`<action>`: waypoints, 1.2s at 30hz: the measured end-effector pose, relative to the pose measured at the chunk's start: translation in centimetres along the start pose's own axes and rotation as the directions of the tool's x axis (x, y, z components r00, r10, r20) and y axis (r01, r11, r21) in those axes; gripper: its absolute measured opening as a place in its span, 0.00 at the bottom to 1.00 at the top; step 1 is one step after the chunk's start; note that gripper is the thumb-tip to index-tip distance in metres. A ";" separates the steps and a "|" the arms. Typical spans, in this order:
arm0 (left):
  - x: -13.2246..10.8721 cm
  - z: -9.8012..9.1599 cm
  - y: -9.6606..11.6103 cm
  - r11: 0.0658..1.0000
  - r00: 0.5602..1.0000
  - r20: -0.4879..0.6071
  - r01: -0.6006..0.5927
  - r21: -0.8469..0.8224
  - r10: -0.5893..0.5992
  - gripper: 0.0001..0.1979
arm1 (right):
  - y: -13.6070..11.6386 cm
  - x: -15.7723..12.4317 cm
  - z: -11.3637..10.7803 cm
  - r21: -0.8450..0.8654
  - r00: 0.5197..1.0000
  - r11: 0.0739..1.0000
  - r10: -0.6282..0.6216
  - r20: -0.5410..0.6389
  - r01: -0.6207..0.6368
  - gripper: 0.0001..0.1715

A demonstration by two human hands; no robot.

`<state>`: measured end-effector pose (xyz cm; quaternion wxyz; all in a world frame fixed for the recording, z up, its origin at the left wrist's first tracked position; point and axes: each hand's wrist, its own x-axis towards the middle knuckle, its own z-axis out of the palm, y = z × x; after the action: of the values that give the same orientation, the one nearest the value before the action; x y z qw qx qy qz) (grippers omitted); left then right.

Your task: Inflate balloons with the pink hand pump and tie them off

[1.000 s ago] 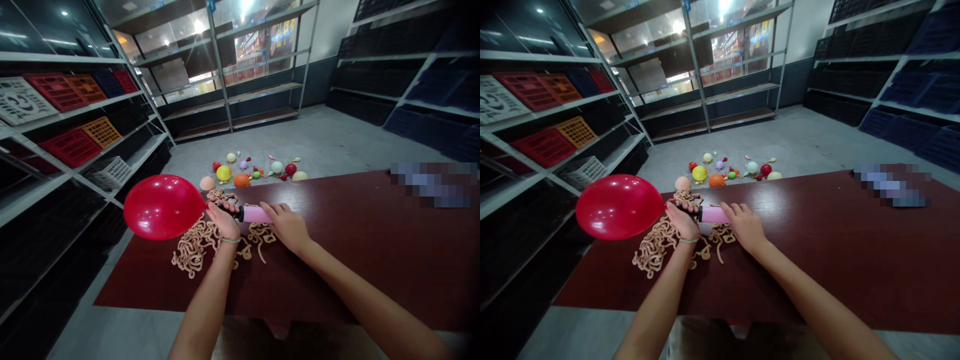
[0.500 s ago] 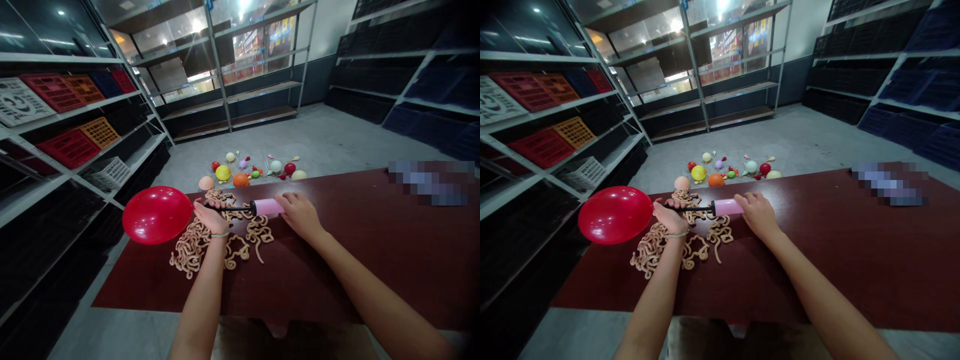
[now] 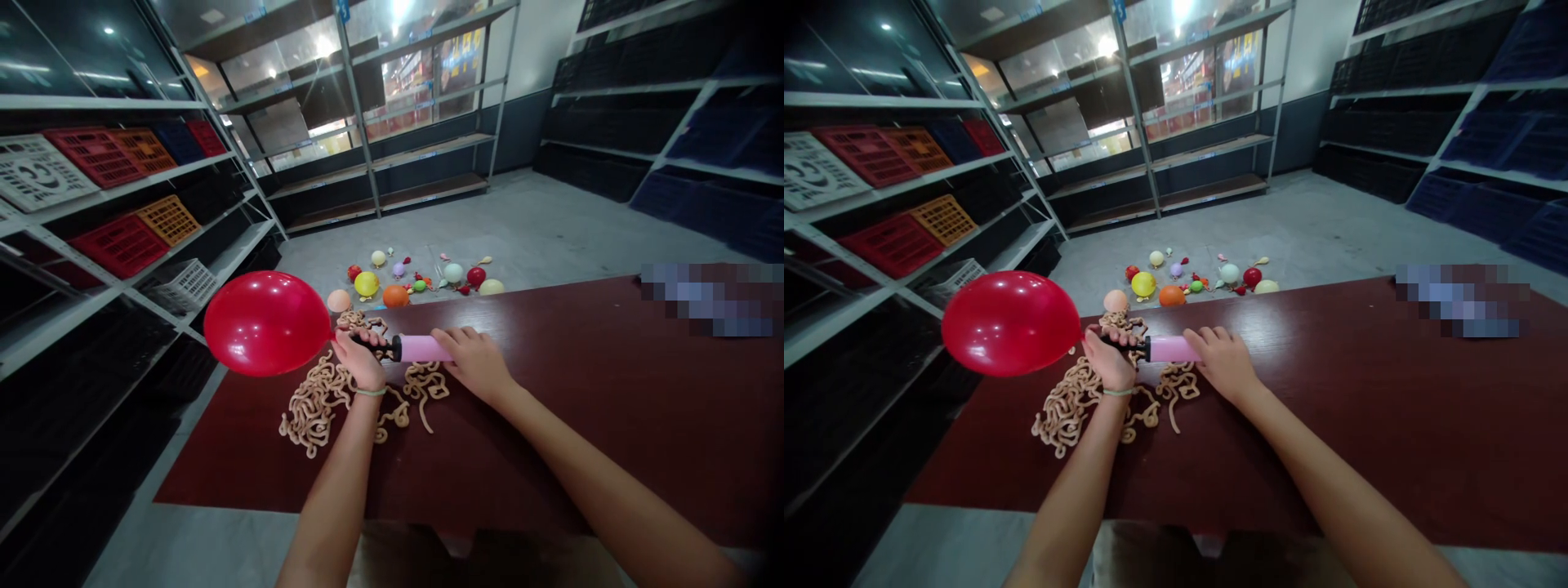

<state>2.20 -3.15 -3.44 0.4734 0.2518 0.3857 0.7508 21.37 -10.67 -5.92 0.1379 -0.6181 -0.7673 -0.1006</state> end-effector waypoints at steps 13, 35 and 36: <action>1.0 -0.4 1.9 0.985 0.984 -0.165 -0.093 -0.144 0.069 0.06 | 1.3 -0.2 -0.7 -0.053 0.989 0.989 0.137 -0.047 -0.139 0.24; 1.3 -0.3 2.0 0.983 0.990 -0.122 -0.088 -0.160 0.069 0.05 | 3.4 -0.4 -0.9 -0.044 0.975 0.978 0.201 -0.095 -0.206 0.27; 1.3 -0.3 2.0 0.983 0.988 -0.141 -0.088 -0.159 0.065 0.05 | 2.7 -0.3 -1.0 -0.042 0.971 0.974 0.219 -0.090 -0.224 0.27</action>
<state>0.39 -2.59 -1.96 0.4360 0.1749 0.3435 0.8132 24.19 -10.69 -5.16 0.1646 -0.6985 -0.6841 -0.1308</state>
